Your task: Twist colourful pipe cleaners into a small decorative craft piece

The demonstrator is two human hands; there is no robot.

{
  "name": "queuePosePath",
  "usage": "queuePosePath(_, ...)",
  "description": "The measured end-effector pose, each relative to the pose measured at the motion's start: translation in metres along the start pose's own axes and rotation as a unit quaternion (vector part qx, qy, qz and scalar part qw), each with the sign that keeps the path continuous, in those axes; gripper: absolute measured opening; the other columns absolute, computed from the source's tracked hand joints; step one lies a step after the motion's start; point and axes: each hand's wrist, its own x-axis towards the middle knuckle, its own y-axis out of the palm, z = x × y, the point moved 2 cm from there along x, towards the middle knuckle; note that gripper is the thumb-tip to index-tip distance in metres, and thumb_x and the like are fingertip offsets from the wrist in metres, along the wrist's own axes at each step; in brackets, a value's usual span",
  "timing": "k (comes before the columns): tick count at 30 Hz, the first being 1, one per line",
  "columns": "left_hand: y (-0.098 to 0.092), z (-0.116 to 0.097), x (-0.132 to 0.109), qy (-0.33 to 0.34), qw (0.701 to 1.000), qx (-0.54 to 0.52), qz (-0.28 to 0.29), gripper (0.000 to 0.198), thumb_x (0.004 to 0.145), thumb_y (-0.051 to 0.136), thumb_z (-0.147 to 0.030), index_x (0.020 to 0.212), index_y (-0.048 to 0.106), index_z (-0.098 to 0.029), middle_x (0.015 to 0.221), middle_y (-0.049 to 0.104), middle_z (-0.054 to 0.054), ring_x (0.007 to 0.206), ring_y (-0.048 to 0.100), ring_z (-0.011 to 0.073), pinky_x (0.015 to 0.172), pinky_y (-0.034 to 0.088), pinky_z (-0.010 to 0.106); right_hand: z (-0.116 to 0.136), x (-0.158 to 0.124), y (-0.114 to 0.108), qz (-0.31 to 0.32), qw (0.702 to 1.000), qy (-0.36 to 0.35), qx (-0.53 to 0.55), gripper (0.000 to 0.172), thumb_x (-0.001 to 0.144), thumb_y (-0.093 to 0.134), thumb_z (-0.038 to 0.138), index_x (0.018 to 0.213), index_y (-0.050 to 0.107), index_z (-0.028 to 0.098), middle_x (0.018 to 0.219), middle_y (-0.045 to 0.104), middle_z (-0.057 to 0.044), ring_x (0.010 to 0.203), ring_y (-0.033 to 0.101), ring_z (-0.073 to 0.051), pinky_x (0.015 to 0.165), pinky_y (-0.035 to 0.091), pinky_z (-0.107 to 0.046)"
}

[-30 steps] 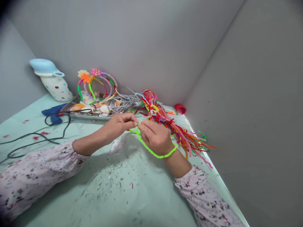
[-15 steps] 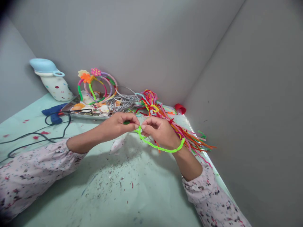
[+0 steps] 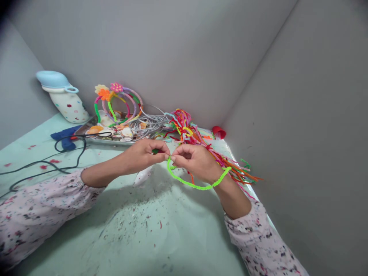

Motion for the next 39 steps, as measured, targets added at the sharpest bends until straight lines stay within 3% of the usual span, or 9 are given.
queuePosePath(9, 0.001, -0.001, 0.000, 0.008, 1.000, -0.006, 0.006, 0.017, 0.079, 0.053, -0.025, 0.073, 0.064, -0.013, 0.063, 0.054, -0.003, 0.058, 0.043, 0.0076, 0.056, 0.033, 0.021, 0.004, -0.001, 0.000, 0.010, 0.999, -0.009, -0.030, 0.017, 0.081, 0.061, 0.034, 0.080, 0.064, 0.017, 0.068, 0.062, 0.002, 0.057, 0.055, -0.009, 0.054, 0.045, -0.023)
queuePosePath(16, 0.001, 0.001, 0.000, 0.017, 1.000, -0.003, -0.009, 0.014, 0.078, 0.053, -0.021, 0.071, 0.063, -0.014, 0.063, 0.055, -0.003, 0.060, 0.045, 0.0080, 0.058, 0.034, 0.021, 0.007, -0.002, 0.001, -0.035, 0.987, -0.081, -0.136, 0.009, 0.080, 0.059, 0.025, 0.080, 0.065, 0.018, 0.069, 0.064, 0.002, 0.058, 0.055, -0.008, 0.057, 0.045, -0.022)
queuePosePath(20, 0.002, 0.004, 0.001, 0.012, 1.000, -0.017, -0.019, 0.012, 0.077, 0.053, -0.019, 0.071, 0.063, -0.014, 0.062, 0.054, -0.004, 0.058, 0.044, 0.0073, 0.056, 0.033, 0.021, 0.011, -0.004, 0.003, -0.088, 0.953, -0.150, -0.247, 0.007, 0.078, 0.058, 0.017, 0.078, 0.066, 0.019, 0.071, 0.065, 0.002, 0.059, 0.056, -0.008, 0.058, 0.045, -0.021)
queuePosePath(27, 0.002, 0.004, 0.002, -0.008, 0.999, -0.035, -0.027, 0.014, 0.077, 0.053, -0.021, 0.069, 0.062, -0.014, 0.060, 0.052, -0.003, 0.058, 0.042, 0.0077, 0.056, 0.032, 0.021, 0.014, -0.006, 0.010, -0.152, 0.866, -0.265, -0.396, 0.009, 0.079, 0.054, 0.014, 0.078, 0.062, 0.017, 0.071, 0.063, 0.001, 0.065, 0.058, -0.009, 0.064, 0.045, -0.021)
queuePosePath(34, 0.001, 0.008, 0.003, -0.016, 0.999, -0.030, -0.042, 0.014, 0.076, 0.051, -0.022, 0.071, 0.062, -0.015, 0.065, 0.056, -0.002, 0.062, 0.046, 0.0092, 0.060, 0.035, 0.023, 0.011, -0.008, 0.018, -0.201, 0.765, -0.281, -0.544, 0.014, 0.086, 0.048, 0.017, 0.079, 0.060, 0.017, 0.072, 0.062, -0.002, 0.065, 0.059, -0.013, 0.058, 0.042, -0.025)
queuePosePath(39, 0.000, 0.009, 0.004, -0.027, 0.998, -0.032, -0.048, 0.014, 0.075, 0.050, -0.021, 0.074, 0.063, -0.016, 0.071, 0.060, -0.001, 0.067, 0.049, 0.0105, 0.063, 0.036, 0.023, 0.011, -0.008, 0.018, -0.190, 0.776, -0.278, -0.534, 0.013, 0.089, 0.048, 0.020, 0.082, 0.059, 0.017, 0.078, 0.064, -0.003, 0.070, 0.061, -0.013, 0.062, 0.044, -0.025)
